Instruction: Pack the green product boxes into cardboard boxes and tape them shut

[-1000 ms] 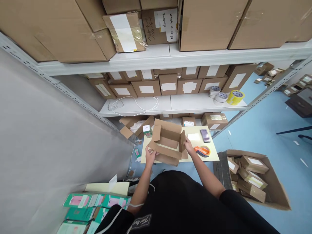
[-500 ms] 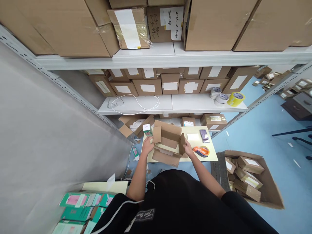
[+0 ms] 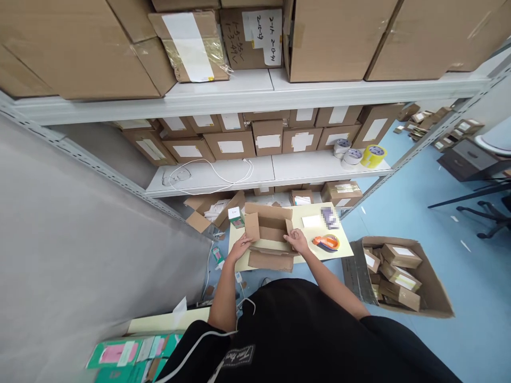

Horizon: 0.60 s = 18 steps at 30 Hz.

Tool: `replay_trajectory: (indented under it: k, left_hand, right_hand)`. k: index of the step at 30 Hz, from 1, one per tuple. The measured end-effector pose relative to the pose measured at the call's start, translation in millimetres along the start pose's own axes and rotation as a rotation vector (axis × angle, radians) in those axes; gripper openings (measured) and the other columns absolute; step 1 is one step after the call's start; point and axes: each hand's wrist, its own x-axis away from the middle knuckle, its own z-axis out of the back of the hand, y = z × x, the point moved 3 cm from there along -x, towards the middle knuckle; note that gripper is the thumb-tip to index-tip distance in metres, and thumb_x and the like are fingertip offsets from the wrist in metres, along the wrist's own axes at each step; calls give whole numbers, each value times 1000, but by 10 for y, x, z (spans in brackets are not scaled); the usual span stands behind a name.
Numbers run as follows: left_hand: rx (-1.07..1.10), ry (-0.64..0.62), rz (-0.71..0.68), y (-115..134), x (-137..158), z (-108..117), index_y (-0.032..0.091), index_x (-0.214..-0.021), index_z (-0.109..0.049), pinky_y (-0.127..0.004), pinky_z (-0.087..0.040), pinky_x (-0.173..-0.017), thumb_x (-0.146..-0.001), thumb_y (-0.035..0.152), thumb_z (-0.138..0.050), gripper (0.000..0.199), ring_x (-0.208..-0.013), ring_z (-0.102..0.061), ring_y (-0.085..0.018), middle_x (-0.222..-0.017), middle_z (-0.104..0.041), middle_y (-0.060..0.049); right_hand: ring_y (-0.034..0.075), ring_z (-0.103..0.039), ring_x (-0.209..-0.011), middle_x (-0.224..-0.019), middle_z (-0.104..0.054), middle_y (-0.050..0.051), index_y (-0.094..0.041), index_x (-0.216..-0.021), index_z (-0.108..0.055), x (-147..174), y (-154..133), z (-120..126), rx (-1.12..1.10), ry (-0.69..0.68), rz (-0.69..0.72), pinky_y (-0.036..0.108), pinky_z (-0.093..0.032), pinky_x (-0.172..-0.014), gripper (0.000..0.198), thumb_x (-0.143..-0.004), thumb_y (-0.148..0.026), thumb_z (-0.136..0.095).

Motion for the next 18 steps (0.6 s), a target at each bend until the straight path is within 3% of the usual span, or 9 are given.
replay_trajectory:
  k: [4,8,14,18]
  left_hand:
    - [38,-129,-29,-118,204,22,23,-128,-76,-47,-30,-129,-76,68,-75,69,-161,-23,-36,-174,-25,-6]
    - [4,-192,-74,-159,334,-21,26,-140,-68,-49,-29,-129,-57,64,-92,95,-162,-16,-38,-175,-20,-8]
    - [-21,-200,-41,-210,419,-84,26,-145,-64,-45,-32,-129,-64,63,-89,92,-162,-17,-36,-176,-18,-7]
    - [-58,-235,-52,-266,461,-67,27,-145,-64,-50,-33,-128,-54,54,-95,100,-161,-16,-41,-176,-18,-8]
  right_hand:
    - [28,-68,-112,-117,-72,7,-26,-98,-73,-50,43,-13,59,-69,-18,43,-52,-105,51,-68,-65,-82]
    - [30,-66,-122,-130,-72,8,-27,-117,-76,-20,176,-17,2,-81,-69,46,-50,-110,57,-70,-60,-81]
    - [30,-58,-138,-147,-65,7,-28,-141,-66,141,342,34,-40,-125,-68,48,-43,-120,70,-78,-57,-77]
    - [29,-54,-143,-154,-59,4,-30,-153,-55,210,394,58,-8,-161,-30,50,-41,-122,77,-83,-58,-72]
